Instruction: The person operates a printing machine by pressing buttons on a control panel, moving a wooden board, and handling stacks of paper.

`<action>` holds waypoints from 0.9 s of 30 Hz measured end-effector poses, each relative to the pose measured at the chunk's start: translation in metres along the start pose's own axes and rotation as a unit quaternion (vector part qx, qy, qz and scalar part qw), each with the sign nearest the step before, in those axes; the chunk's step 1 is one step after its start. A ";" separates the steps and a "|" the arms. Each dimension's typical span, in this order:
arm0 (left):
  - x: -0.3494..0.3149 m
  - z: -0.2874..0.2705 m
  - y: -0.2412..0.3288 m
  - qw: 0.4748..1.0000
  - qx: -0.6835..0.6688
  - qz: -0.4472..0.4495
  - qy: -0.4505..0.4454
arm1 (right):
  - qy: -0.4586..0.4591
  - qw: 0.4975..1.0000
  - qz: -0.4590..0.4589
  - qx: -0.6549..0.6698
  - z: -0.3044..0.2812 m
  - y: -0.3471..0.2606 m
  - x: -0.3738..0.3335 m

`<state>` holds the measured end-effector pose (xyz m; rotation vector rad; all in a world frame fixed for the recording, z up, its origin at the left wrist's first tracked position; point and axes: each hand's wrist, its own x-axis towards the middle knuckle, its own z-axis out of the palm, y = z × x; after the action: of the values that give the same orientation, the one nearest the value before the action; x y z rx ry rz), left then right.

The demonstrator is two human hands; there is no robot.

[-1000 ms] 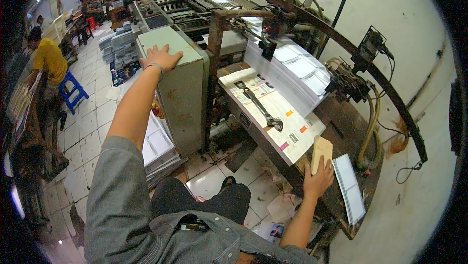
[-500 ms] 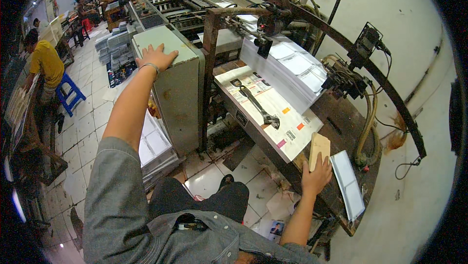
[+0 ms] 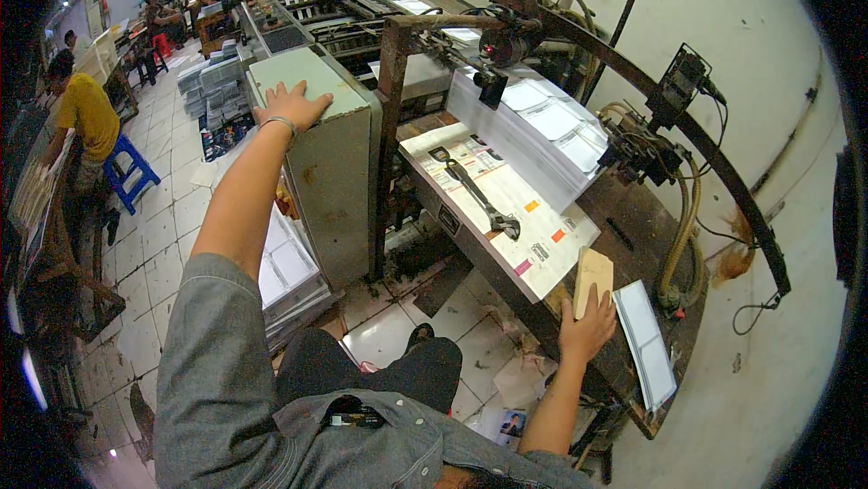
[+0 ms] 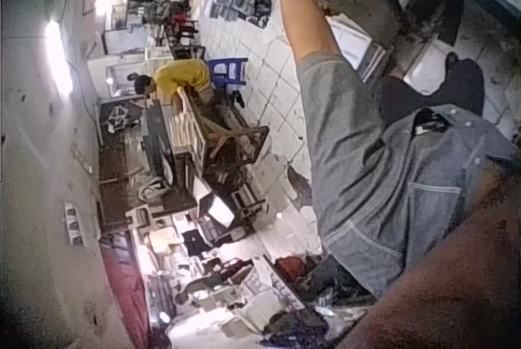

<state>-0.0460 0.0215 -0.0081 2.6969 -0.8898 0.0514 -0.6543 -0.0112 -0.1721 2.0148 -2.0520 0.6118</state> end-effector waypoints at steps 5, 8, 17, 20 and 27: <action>0.001 0.001 -0.001 1.000 0.000 -0.001 0.003 | -0.008 1.000 0.003 -0.001 -0.002 -0.002 0.000; -0.001 0.000 0.000 1.000 0.002 -0.001 0.001 | -0.016 1.000 0.005 0.000 -0.006 -0.004 0.000; 0.001 0.001 -0.001 1.000 0.007 0.001 0.002 | -0.016 1.000 0.009 -0.003 -0.006 -0.004 0.000; 0.001 0.002 -0.001 1.000 0.006 0.000 0.002 | -0.014 1.000 0.007 -0.007 -0.005 -0.004 0.000; 0.001 0.003 -0.001 1.000 0.003 0.002 0.005 | -0.016 1.000 0.011 -0.005 -0.008 -0.006 0.000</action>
<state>-0.0451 0.0210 -0.0107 2.6992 -0.8938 0.0676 -0.6497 -0.0079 -0.1640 2.0108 -2.0943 0.5775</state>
